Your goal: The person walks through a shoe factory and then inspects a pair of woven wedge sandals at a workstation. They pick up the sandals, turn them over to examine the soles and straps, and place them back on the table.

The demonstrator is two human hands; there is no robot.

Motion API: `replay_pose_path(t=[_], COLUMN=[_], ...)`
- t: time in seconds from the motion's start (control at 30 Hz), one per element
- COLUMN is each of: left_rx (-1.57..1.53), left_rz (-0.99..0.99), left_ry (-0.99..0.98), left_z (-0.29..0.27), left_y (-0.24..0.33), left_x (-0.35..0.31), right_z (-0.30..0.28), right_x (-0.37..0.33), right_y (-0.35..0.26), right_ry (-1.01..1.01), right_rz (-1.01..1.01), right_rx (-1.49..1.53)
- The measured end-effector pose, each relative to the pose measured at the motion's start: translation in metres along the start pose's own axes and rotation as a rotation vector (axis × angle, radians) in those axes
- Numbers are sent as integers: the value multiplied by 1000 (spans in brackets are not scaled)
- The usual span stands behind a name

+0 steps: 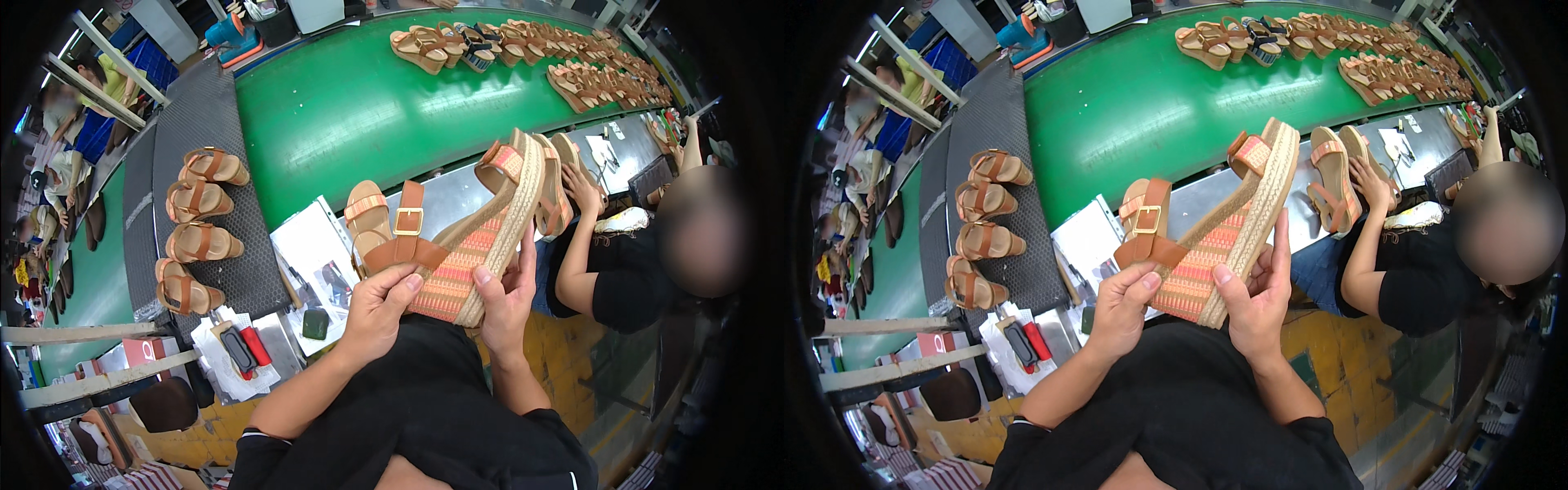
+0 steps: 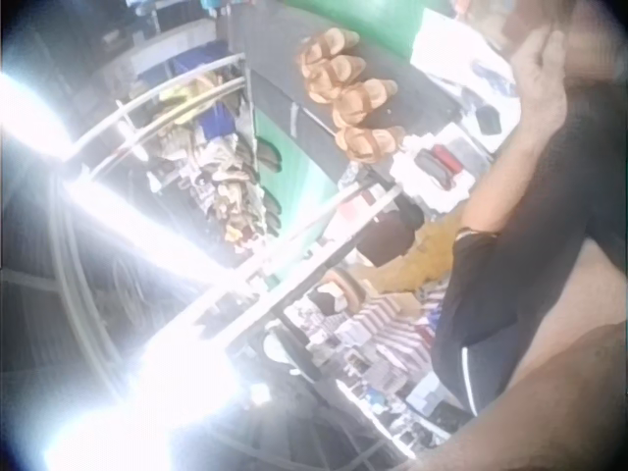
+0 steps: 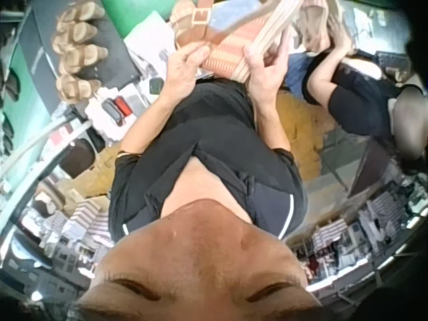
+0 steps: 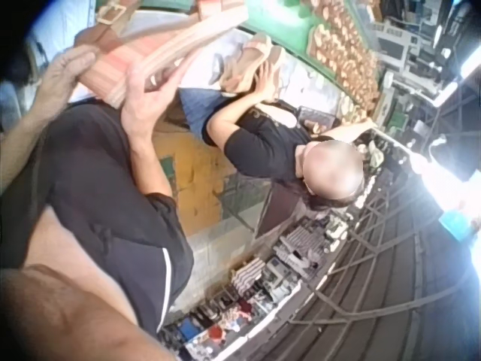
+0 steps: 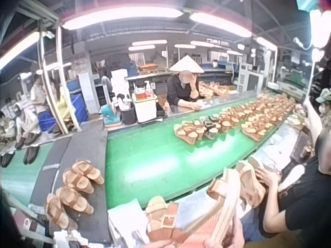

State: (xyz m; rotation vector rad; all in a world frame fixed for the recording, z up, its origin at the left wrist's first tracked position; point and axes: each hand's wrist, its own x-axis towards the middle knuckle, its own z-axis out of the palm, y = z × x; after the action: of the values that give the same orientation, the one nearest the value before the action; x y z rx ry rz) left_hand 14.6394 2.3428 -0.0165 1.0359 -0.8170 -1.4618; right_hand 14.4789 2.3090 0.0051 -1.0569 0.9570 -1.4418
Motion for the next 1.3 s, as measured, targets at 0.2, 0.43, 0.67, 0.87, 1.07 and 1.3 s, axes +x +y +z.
replay_pose_path(t=[0.2, 0.43, 0.67, 0.87, 1.07, 1.3], left_rx=[47, 44, 199, 231, 48, 123], left_rz=[5, 21, 128, 25, 14, -17], left_ry=[64, 45, 15, -35, 53, 30], left_z=[4, 8, 9, 4, 4, -3], left_y=[2, 2, 6, 1, -11, -9], left_x=[2, 1, 2, -4, -4, -6], right_z=[0, -6, -1, -2, 2, 6], right_x=[-4, -6, -6, -12, -19, -18], right_y=[3, 6, 6, 12, 11, 15], right_ry=[25, 19, -10, -131, -110, -126], right_rz=[16, 16, 54, 197, 134, 157], right_rx=[12, 19, 65, 21, -6, 3])
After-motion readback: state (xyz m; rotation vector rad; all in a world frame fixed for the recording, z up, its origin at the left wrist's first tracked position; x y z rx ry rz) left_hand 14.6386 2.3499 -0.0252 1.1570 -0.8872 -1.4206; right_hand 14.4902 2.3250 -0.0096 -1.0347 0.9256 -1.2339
